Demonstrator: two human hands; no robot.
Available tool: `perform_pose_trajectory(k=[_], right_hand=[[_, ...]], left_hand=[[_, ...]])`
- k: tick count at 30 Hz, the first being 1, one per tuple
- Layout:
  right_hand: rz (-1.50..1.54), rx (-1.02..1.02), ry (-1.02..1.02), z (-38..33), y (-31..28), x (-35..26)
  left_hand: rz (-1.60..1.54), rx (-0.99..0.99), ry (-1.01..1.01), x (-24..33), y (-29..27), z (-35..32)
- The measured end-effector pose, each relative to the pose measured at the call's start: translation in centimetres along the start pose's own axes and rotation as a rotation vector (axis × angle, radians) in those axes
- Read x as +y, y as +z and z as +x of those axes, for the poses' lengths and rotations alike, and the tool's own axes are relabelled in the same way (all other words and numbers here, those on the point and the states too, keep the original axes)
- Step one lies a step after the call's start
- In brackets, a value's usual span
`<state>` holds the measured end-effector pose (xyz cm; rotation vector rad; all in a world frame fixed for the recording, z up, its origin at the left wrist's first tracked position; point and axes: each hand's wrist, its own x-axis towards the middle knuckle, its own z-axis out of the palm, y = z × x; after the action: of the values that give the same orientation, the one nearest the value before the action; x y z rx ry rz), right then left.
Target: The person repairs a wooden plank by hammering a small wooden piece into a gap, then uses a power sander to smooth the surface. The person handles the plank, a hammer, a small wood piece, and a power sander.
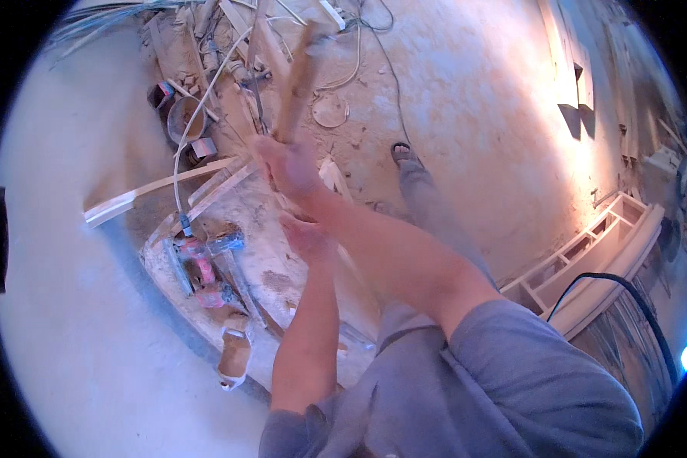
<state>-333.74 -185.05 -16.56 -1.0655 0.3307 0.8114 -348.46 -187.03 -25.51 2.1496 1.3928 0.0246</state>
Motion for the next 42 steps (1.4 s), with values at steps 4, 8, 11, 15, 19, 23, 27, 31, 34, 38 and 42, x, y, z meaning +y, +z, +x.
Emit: perform_pose_trajectory(k=[4, 8, 11, 15, 19, 23, 27, 31, 34, 38, 42], right_hand=[[0.190, -0.115, -0.082, -8.9, -1.5, 1.9], [0.321, -0.108, -0.007, -3.2, -3.6, 6.4], [-0.009, -0.043, -0.023, 1.3, 0.5, 1.2], [0.087, -0.048, 0.007, -3.8, -1.0, 1.4], [-0.149, 0.290, -0.037, -8.6, 0.5, 2.6], [-0.094, 0.011, 0.017, -1.8, -0.1, 0.7], [-0.136, -0.045, -0.087, -3.9, -0.4, 0.5], [0.143, -0.025, -0.093, -10.0, -1.1, 2.3], [0.007, -0.014, -0.032, -4.4, -1.2, 1.2], [0.113, 0.026, -0.046, -0.9, -0.1, 1.0], [-0.204, 0.079, -0.397, -6.5, -3.6, 7.2]], left_hand=[[-0.166, -0.098, -0.027, -6.2, 2.1, 1.2], [-0.009, -0.021, -0.001, -1.7, 0.3, 0.3], [0.040, 0.029, -0.013, -1.6, 0.6, 0.3], [-0.024, 0.097, 0.118, -0.3, -0.3, 0.8], [-0.286, 0.056, 0.169, -0.2, -1.1, 0.9], [-0.148, 0.147, 0.141, -0.6, 0.3, 0.1], [-0.225, 0.155, 0.258, 1.1, -0.8, 1.1], [0.021, 0.111, 0.312, 0.2, -1.2, -0.1], [0.116, 0.046, 0.286, -1.2, -1.2, -0.4], [0.061, 0.061, 0.051, -2.0, 0.3, 0.2], [-0.038, 0.271, 0.330, -3.8, 1.3, -0.2]])
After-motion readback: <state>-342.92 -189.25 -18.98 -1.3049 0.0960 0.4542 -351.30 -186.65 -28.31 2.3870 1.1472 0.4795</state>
